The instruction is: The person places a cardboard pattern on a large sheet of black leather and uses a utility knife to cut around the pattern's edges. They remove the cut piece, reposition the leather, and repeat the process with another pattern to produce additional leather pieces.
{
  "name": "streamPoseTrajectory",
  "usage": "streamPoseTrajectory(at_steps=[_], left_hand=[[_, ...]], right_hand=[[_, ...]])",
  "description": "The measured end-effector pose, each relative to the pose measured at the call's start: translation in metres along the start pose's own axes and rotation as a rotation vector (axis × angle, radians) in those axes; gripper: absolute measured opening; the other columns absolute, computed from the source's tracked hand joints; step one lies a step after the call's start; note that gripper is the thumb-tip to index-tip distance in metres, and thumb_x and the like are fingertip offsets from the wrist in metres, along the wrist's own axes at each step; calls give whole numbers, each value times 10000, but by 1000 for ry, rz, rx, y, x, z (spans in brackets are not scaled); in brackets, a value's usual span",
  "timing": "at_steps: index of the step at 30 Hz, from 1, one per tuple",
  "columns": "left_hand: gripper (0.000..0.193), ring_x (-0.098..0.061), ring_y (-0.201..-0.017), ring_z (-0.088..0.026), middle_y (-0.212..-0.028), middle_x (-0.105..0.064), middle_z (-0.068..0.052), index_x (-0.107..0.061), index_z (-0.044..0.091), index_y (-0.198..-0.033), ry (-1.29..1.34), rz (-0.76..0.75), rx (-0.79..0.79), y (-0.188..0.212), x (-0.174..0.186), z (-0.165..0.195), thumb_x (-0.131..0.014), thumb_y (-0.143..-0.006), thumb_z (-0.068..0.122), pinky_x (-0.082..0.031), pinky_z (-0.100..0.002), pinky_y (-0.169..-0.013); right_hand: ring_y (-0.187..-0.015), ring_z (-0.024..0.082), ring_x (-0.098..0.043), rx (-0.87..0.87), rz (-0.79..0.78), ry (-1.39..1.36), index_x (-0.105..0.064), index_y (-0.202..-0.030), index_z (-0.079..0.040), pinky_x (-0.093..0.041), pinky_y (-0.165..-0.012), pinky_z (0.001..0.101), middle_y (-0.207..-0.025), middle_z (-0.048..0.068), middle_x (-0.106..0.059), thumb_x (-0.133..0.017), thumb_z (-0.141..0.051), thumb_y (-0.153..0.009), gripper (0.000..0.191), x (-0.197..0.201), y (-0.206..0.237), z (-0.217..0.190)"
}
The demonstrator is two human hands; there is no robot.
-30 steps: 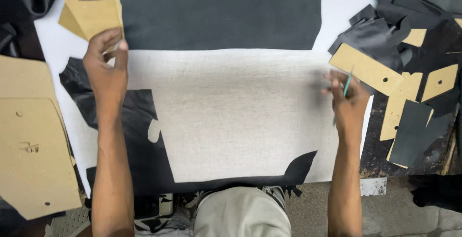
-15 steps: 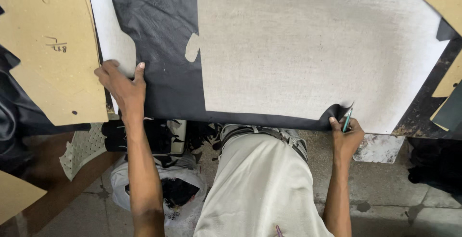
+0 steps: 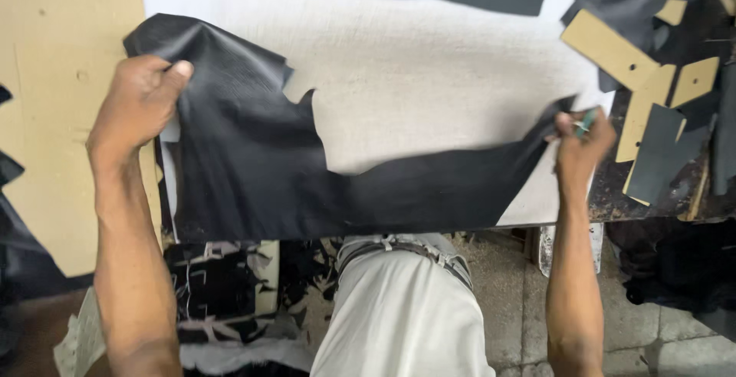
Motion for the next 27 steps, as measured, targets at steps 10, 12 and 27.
streamPoseTrajectory(at_steps=[10, 12, 27], left_hand=[[341, -477, -640, -268, -719, -526, -172, -582, -58, -905, -180, 284, -101, 8, -42, -64, -666, -1095, 212, -410, -427, -635], [271, -485, -646, -224, -731, -520, -152, -577, -46, -996, -45, 324, -125, 22, -50, -64, -682, -1036, 200, -416, -394, -610], [543, -321, -632, -81, -712, -380, 24, -449, 13, -773, 72, 683, -286, 154, -10, 11, -689, -1201, 246, -214, -266, -582]], right_hand=[[-671, 144, -548, -170, -107, 325, -614, -988, -11, -470, -597, 299, -788, 55, -598, -857, -85, -880, 276, -37, 48, 24], [-666, 164, -509, -150, -89, 349, -616, -1025, 9, -453, -607, 317, -769, 80, -573, -874, -94, -842, 332, -34, 67, 27], [-594, 115, -545, -231, -33, -47, -622, -1019, -35, -406, -493, 242, -767, 67, -610, -619, -263, -1119, 249, 44, 139, 13]])
Point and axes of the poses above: each hand's wrist, its own y-axis away from the middle knuckle, its own x-axis out of the back of the hand, z = x × y, the point moved 6 cm from there along -y, towards the middle knuckle
